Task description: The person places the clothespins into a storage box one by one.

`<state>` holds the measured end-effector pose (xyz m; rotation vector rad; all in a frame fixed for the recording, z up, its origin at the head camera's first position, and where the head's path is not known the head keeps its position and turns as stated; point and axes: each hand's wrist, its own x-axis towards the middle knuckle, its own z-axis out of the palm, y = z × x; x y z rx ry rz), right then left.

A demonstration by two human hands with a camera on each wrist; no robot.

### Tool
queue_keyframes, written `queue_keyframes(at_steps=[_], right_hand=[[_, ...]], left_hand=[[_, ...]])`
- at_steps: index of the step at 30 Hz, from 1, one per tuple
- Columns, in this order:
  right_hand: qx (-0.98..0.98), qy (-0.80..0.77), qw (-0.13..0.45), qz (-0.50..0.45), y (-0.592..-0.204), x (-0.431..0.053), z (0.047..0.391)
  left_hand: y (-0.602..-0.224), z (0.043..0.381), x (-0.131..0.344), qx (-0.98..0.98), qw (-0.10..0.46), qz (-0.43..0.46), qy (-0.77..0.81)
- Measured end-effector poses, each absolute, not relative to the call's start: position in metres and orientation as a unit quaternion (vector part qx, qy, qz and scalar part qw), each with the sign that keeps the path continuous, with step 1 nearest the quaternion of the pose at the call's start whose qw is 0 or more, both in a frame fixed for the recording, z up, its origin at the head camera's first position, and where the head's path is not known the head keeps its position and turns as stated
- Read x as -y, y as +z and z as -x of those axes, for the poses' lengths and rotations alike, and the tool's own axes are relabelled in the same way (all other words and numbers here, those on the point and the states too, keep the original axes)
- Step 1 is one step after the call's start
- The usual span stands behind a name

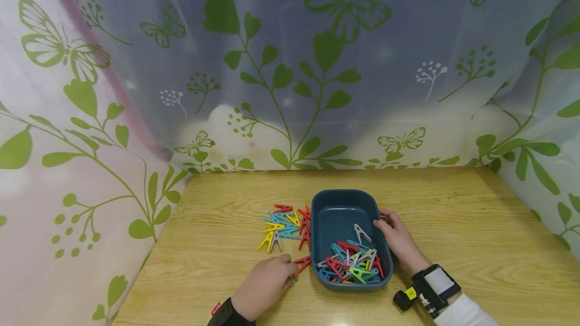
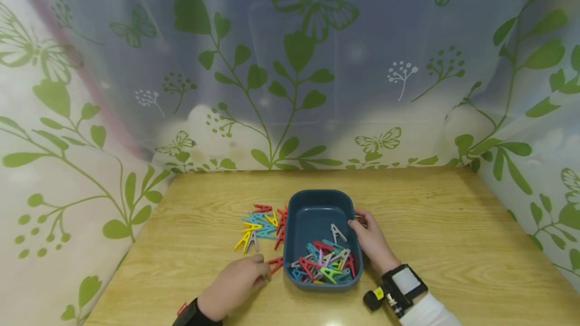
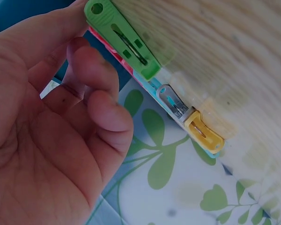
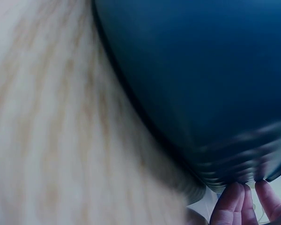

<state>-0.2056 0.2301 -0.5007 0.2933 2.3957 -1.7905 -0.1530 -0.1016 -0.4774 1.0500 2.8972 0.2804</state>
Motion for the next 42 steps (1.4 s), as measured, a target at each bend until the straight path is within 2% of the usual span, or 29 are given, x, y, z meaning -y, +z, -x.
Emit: queue_keyframes(at_steps=[10,18,27,34,42], right_hand=[[-0.797,-0.593,0.062,-0.095,-0.502,-0.231,0.205],[-0.797,-0.594,0.06,-0.092,-0.5,-0.231,0.205],[-0.796,-0.595,0.062,-0.092,-0.501,-0.231,0.205],[-0.797,-0.594,0.061,-0.093,-0.502,-0.231,0.206],[-0.796,-0.594,0.063,-0.092,-0.501,-0.231,0.205]], left_hand=[[-0.478,0.154,0.101,-0.933,0.035,-0.343,0.099],[-0.47,0.154,0.102,-0.934,-0.023,-0.342,0.098],[-0.458,0.158,0.103,-0.945,-0.045,-0.316,0.075],[-0.443,0.161,0.102,-0.944,-0.094,-0.307,0.077],[-0.417,0.161,0.084,-0.924,-0.19,-0.315,0.108]])
